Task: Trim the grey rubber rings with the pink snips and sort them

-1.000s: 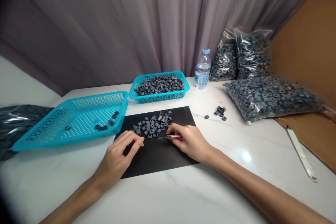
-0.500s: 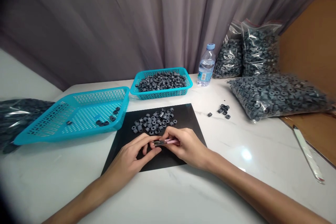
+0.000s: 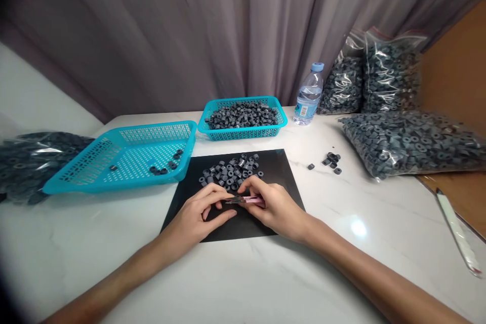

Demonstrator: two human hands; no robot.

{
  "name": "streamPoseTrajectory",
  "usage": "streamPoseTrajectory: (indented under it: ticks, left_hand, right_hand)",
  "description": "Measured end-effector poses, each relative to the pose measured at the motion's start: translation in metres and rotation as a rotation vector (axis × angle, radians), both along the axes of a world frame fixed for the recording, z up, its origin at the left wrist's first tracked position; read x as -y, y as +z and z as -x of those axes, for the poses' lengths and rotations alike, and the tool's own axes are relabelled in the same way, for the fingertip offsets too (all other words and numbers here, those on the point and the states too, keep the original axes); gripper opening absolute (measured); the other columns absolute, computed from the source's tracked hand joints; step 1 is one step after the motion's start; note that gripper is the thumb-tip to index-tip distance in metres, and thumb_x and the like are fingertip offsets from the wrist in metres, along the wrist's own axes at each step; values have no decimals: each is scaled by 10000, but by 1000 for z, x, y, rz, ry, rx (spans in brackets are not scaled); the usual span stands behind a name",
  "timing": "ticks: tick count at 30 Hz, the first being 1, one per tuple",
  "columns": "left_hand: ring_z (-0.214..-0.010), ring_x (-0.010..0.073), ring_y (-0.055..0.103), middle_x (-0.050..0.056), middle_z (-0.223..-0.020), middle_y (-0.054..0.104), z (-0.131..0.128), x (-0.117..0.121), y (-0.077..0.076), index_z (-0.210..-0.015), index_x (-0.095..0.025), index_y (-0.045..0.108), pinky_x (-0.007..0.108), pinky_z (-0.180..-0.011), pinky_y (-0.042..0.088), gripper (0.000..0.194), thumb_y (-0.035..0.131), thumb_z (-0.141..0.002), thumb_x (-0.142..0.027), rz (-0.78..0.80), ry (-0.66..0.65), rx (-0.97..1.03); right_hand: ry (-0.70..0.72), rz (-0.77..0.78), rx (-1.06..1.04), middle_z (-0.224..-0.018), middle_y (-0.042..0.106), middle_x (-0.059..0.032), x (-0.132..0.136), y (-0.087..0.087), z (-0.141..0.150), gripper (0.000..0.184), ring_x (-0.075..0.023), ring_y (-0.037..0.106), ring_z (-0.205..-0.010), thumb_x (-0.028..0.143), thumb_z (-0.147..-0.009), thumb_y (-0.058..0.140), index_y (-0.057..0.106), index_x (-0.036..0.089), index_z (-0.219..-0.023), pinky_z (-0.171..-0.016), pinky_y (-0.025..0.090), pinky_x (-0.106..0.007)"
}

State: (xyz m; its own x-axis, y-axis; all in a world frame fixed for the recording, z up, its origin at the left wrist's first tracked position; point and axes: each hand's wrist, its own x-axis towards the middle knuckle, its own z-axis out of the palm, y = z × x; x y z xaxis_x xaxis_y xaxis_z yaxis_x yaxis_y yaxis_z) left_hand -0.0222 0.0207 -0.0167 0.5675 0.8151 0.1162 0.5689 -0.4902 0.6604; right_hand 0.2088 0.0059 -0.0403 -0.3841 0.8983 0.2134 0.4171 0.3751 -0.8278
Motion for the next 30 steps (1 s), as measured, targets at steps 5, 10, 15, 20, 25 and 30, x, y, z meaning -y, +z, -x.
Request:
streamPoseTrajectory:
  ticks: [5, 10, 15, 20, 25, 30]
  left_hand:
    - [-943, 197, 663, 43, -1137, 661, 1, 0, 5, -1183, -300, 723, 272, -704, 559, 243, 630, -960, -300, -56, -52, -50]
    - [-865, 175, 660, 33, -1107, 672, 0, 0, 6, -1200, -316, 729, 271, -717, 568, 255, 625, -967, -312, -65, -33, -26]
    - [-834, 158, 641, 28, -1127, 657, 1, -1, 3, -1226, -326, 716, 276, -754, 571, 268, 618, -977, -318, -61, -16, -35]
    - [-835, 163, 654, 36, -1145, 651, 0, 0, 4, -1204, -306, 720, 295, -786, 587, 258, 630, -963, -312, -104, -27, -57]
    - [-1016, 216, 654, 59, -1189, 634, 0, 4, 5, -1271, -289, 683, 373, -923, 569, 304, 614, -975, -299, -176, -81, -121]
    - [-1227, 254, 581, 74, -1335, 618, 0, 5, 4, -1387, -285, 603, 444, -1082, 482, 402, 613, -987, -324, -248, -186, -179]
  right_hand:
    - [-2, -10, 19, -691, 479, 52, -2, -1, 0, 147, -117, 425, -577, 227, -936, 566, 608, 221, -1077, -564, 322, -239]
    - [21, 51, -6, -681, 459, 60, -3, 4, -2, 187, -112, 399, -577, 312, -932, 637, 638, 220, -1094, -546, 308, -237]
    - [94, 196, -53, -674, 378, 73, -5, 9, -6, 261, -107, 351, -582, 359, -922, 669, 655, 216, -1140, -536, 296, -235]
    - [16, 159, -102, -742, 524, 31, -7, 7, -14, 220, -128, 440, -649, 374, -983, 570, 654, 205, -1095, -592, 359, -246]
    - [-13, 234, -86, -820, 607, -10, -18, 9, -34, 341, -151, 511, -718, 511, -964, 574, 658, 181, -964, -639, 402, -258]
    - [70, 324, -72, -849, 632, -11, -22, 9, -40, 362, -152, 527, -739, 530, -925, 631, 687, 177, -984, -656, 420, -257]
